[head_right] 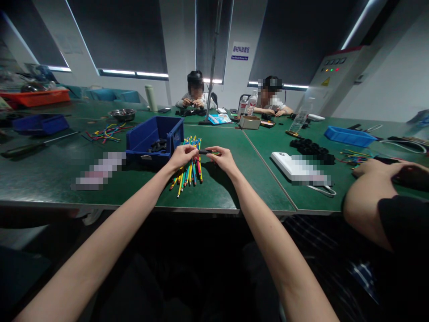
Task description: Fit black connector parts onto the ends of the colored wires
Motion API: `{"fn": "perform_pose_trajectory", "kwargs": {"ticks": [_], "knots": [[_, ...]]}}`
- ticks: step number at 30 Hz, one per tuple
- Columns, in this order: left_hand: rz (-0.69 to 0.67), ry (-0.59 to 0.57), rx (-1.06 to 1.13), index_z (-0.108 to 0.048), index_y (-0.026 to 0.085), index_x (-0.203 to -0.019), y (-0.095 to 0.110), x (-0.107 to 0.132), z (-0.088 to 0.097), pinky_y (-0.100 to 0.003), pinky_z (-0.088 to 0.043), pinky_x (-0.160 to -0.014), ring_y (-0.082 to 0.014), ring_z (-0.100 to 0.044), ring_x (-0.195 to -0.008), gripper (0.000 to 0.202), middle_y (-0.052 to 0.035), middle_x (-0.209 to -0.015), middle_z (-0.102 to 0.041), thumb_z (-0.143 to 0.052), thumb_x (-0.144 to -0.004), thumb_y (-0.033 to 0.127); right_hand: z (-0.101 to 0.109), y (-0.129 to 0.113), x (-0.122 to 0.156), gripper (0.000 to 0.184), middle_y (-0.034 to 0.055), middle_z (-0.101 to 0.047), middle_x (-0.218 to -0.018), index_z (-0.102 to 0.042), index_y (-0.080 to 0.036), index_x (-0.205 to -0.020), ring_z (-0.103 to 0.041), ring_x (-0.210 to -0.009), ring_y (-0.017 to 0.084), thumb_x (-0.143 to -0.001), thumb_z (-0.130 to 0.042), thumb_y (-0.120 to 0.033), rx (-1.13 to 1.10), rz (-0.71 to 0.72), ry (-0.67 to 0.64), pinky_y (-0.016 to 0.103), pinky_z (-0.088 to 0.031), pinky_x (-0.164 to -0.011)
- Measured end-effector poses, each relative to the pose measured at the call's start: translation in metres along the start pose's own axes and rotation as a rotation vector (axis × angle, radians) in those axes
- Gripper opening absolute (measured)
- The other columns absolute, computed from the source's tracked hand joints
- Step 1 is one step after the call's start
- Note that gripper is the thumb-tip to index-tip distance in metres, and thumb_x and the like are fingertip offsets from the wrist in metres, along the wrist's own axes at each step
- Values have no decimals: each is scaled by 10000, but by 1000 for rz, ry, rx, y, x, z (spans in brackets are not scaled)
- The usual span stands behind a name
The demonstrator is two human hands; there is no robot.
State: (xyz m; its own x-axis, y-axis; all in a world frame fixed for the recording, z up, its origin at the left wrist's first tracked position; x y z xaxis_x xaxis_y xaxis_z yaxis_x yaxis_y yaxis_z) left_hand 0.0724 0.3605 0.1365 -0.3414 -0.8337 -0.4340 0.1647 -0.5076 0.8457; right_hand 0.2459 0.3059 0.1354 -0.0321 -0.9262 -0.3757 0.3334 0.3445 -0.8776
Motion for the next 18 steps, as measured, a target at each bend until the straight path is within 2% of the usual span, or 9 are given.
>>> {"fn": "perform_pose_trajectory", "kwargs": {"ticks": [7, 12, 18], "knots": [[-23, 13, -22, -635, 141, -713, -4, -1, 0, -255, -491, -660, -138, -625, -647, 165, -35, -689, -683, -611, -769, 295, -2, -2, 1, 402, -8, -624, -649, -703, -169, -991, -537, -568, 117, -646, -720, -373, -17, -15, -13, 238, -422, -535], [14, 21, 31, -597, 146, -710, -2, -1, -1, -253, -489, -655, -121, -611, -599, 119, -12, -642, -656, -591, -786, 238, -3, -3, 1, 420, 6, -651, -713, -669, -176, -1022, -553, -555, 108, -687, -715, -424, -50, -48, -6, 224, -429, -500], [58, 58, 106, -572, 151, -751, -4, -1, -2, -256, -504, -653, -116, -618, -599, 69, 0, -659, -650, -597, -790, 202, -2, 8, -3, 387, -22, -555, -563, -619, -168, -791, -447, -433, 73, -761, -609, -554, -147, -142, 5, 213, -372, -426]]}}
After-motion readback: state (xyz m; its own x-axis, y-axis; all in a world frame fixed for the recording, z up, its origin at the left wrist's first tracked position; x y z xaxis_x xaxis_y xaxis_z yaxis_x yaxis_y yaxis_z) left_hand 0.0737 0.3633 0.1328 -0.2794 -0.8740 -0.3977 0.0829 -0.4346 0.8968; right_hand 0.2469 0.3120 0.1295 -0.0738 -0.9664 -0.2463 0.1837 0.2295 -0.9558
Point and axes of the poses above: each hand's wrist, its own x-axis away from the middle knuckle, its own z-axis out of the back of the hand, y = z × x, the point moved 4 cm from there along -x, towards the middle knuckle
